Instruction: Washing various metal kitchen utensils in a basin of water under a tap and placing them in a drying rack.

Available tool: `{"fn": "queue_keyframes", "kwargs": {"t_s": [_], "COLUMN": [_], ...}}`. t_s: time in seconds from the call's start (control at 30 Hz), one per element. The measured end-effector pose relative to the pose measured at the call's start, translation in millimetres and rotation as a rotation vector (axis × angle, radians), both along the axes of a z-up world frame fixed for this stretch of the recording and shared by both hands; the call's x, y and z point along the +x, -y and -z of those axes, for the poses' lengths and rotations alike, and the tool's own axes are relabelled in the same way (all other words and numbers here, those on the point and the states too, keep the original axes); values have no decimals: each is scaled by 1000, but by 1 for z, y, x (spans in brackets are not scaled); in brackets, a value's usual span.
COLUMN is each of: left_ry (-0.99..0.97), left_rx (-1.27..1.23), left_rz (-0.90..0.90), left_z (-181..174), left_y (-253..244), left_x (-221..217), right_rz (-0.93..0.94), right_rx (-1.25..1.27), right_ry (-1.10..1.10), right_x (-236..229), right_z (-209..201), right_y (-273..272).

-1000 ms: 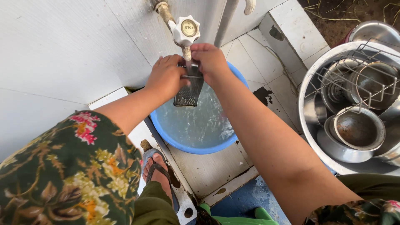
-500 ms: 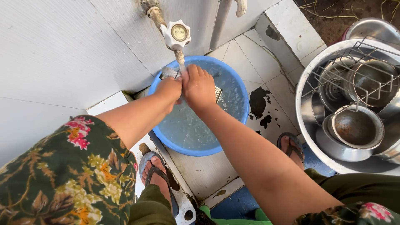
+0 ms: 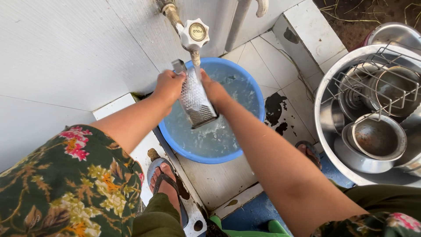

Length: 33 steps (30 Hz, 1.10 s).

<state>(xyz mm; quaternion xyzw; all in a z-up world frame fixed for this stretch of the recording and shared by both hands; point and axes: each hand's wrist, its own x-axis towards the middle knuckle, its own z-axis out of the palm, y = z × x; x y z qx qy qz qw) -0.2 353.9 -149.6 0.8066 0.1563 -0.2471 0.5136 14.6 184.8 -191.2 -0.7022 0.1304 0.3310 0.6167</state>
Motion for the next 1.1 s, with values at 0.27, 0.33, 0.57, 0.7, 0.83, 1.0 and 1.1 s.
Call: {"fn": "queue_keyframes", "kwargs": {"t_s": [0.27,0.33,0.57,0.7,0.83,1.0,1.1], "left_ry": [117,90,-2,-29,-33,103,65], "left_rx": [123,76,170,160,-8,-335,-148], "left_rz": [-432,-440,-417,-266,-260,-396,-388], "left_z": [-44,-49,-63,-79,-52,13,4], "left_y": [32,34,35,42,28,0,11], "left_x": [-22,-21,-14,-24,-12,13,9], "right_rz": [185,193,202,258,309,287,270], "right_rx": [-584,-589,-474,-479,291,452,51], "right_ry": [284,367,296,275,-32,-197,-109], "right_x": [-17,-19,-30,-5,-2,-15,-15], "right_z": [-30,-28,-80,-9,-10,-46,-45], "right_y": [-20,-22,-43,-16,-4,-11,-21]}}
